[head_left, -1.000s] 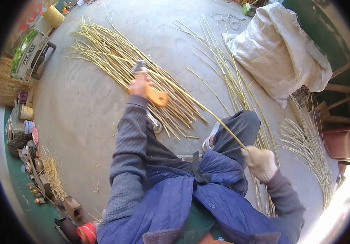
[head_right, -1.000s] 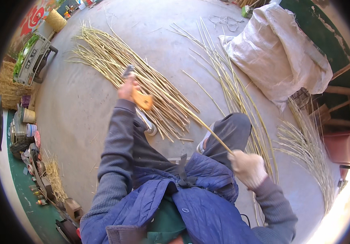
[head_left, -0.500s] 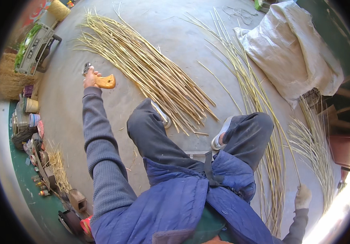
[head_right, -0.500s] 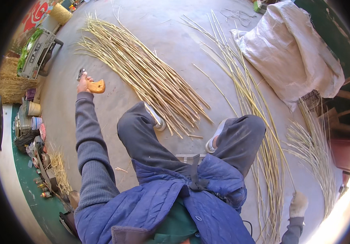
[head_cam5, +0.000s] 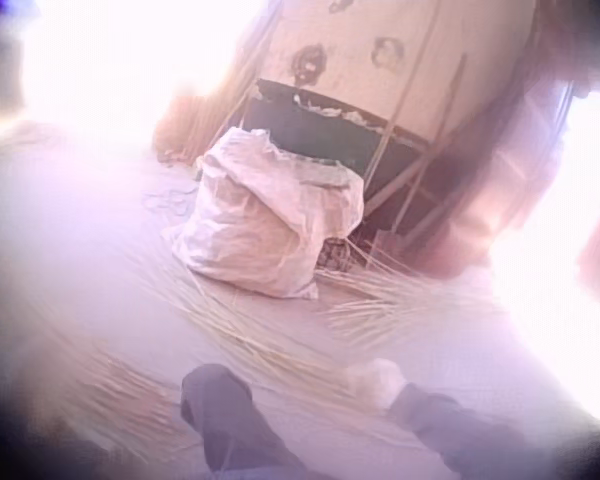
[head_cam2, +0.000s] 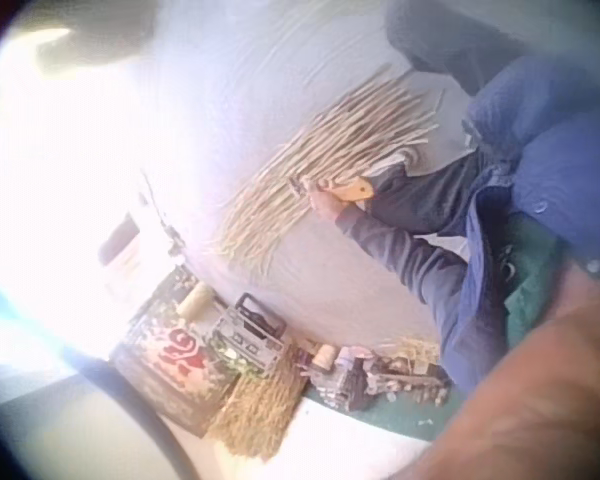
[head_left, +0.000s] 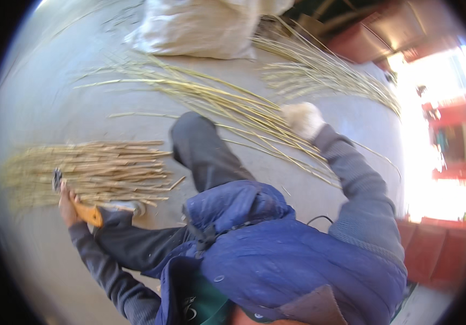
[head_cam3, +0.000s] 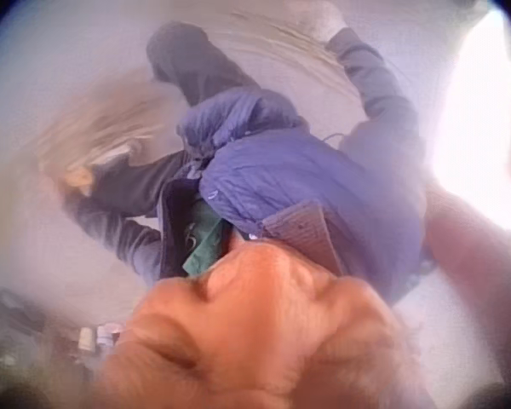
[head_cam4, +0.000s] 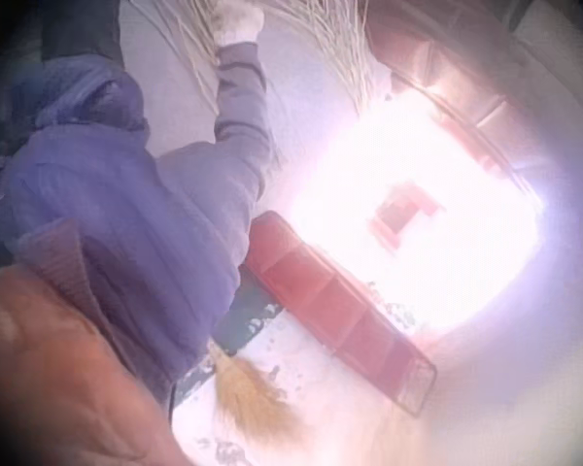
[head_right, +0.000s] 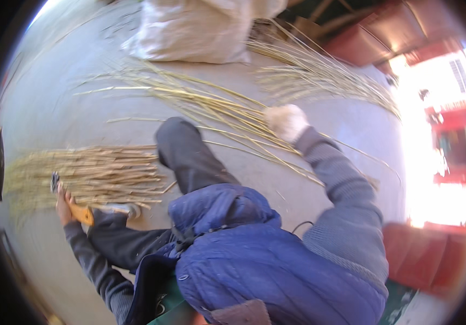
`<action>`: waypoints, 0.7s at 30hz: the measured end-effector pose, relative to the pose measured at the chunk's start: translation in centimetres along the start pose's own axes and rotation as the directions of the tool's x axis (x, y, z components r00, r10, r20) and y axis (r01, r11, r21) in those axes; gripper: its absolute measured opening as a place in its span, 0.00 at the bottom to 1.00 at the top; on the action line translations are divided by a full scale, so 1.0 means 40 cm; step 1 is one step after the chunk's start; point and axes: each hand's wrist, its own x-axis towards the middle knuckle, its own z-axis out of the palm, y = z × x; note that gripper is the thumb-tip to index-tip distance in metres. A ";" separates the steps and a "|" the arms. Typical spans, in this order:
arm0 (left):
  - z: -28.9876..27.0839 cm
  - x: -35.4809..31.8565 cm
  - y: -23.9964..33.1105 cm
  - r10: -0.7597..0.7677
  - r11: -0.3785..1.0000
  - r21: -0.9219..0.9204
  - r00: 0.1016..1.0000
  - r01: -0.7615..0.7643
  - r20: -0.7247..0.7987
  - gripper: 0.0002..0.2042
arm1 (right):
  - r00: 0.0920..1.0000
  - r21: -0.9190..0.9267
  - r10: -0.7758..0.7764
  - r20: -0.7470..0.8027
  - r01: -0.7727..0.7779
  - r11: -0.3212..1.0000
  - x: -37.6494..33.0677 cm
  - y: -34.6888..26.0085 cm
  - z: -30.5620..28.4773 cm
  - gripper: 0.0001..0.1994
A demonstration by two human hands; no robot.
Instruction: The person sits cross-legged on the floor and uses pruning shears to trim the ends of thin wooden sticks one by one. They repeatedly pick up a stick, cut it, and place it on a growing pile.
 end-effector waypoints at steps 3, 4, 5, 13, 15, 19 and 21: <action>0.108 -0.015 -0.010 -0.037 0.993 0.114 0.996 0.027 0.083 0.15 | 0.990 0.110 0.053 -0.130 -0.039 0.993 -0.007 -0.020 0.214 0.02; 0.115 -0.022 -0.010 -0.061 0.982 0.182 0.997 0.050 0.051 0.14 | 0.996 0.166 0.082 -0.029 -0.076 0.983 0.016 -0.057 0.207 0.02; 0.128 -0.023 -0.011 -0.085 0.966 0.248 0.996 0.077 0.024 0.13 | 0.995 0.297 0.074 -0.064 -0.052 0.953 0.016 -0.069 0.255 0.02; 0.161 0.012 -0.051 -0.085 0.929 0.361 0.996 0.087 -0.021 0.11 | 0.943 0.234 0.290 0.164 -0.323 0.917 0.114 -0.240 0.470 0.05; 0.164 0.027 -0.059 -0.107 0.921 0.376 0.994 0.097 0.005 0.11 | 0.949 0.231 0.291 0.121 -0.312 0.921 0.141 -0.244 0.500 0.06; 0.081 0.044 -0.107 0.005 0.938 0.345 1.000 -0.003 -0.004 0.15 | 0.952 0.166 0.277 0.131 -0.297 0.940 0.210 -0.229 0.496 0.08; 0.134 -0.005 -0.103 0.075 0.868 0.490 0.997 -0.078 0.026 0.12 | 0.942 0.152 0.307 0.137 -0.326 0.933 0.239 -0.200 0.486 0.07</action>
